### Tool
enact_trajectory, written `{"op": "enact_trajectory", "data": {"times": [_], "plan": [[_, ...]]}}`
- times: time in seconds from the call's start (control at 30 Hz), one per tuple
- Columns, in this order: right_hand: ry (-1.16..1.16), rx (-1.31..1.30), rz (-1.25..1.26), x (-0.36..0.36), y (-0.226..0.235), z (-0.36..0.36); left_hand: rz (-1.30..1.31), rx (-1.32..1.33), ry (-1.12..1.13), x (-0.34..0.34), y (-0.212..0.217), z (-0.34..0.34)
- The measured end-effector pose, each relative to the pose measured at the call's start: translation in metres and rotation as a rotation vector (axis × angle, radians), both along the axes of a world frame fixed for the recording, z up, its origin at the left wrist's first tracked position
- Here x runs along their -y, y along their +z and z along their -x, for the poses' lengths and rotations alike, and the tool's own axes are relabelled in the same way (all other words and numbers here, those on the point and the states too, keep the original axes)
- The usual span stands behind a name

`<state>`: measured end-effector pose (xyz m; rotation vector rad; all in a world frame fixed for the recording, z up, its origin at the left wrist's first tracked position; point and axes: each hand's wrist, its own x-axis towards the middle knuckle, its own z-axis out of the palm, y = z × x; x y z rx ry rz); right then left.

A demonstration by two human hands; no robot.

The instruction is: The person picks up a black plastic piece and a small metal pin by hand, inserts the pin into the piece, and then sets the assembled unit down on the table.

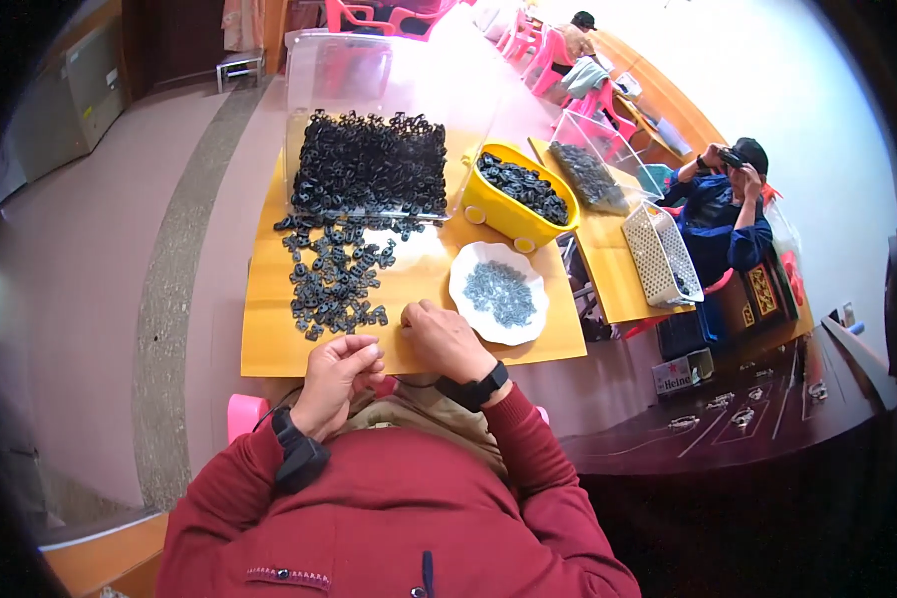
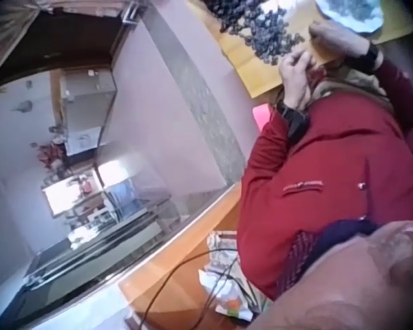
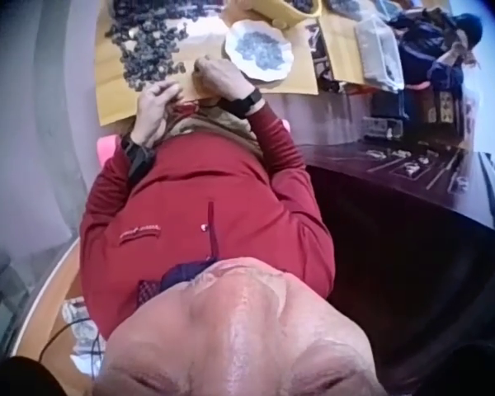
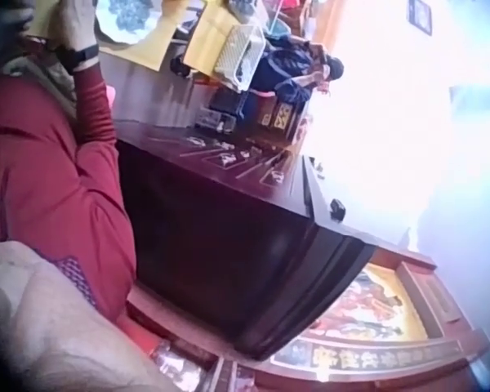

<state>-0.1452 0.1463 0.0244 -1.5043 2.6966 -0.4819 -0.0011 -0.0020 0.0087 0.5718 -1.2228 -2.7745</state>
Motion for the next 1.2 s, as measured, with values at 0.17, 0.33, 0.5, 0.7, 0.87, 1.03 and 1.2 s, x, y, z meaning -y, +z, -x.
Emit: {"op": "enact_trajectory", "data": {"times": [0.17, 0.33, 0.5, 0.7, 0.87, 1.03, 1.2], "plan": [[0.019, 0.288, 0.279, -0.005, 0.003, -0.013, 0.016, -0.024, -0.029, -0.005, 0.006, 0.001], [-0.019, 0.924, 0.638, -0.001, 0.003, -0.039, 0.048, -0.042, -0.056, -0.008, 0.008, 0.002], [-0.074, 1.232, 0.762, -0.002, 0.009, -0.044, 0.107, -0.102, -0.038, -0.008, 0.009, 0.002], [-0.009, 0.881, 0.603, -0.020, 0.013, -0.030, 0.124, -0.113, -0.040, -0.007, 0.006, 0.001], [-0.142, 0.075, 0.482, -0.067, 0.019, 0.015, -0.013, -0.089, -0.099, -0.006, 0.006, 0.001], [-0.281, -0.114, 0.165, -0.105, 0.031, 0.023, 0.001, -0.051, -0.069, -0.007, 0.009, 0.004], [-0.276, -0.107, 0.063, -0.104, 0.035, 0.014, 0.007, -0.038, -0.069, -0.007, 0.006, 0.004]]}}
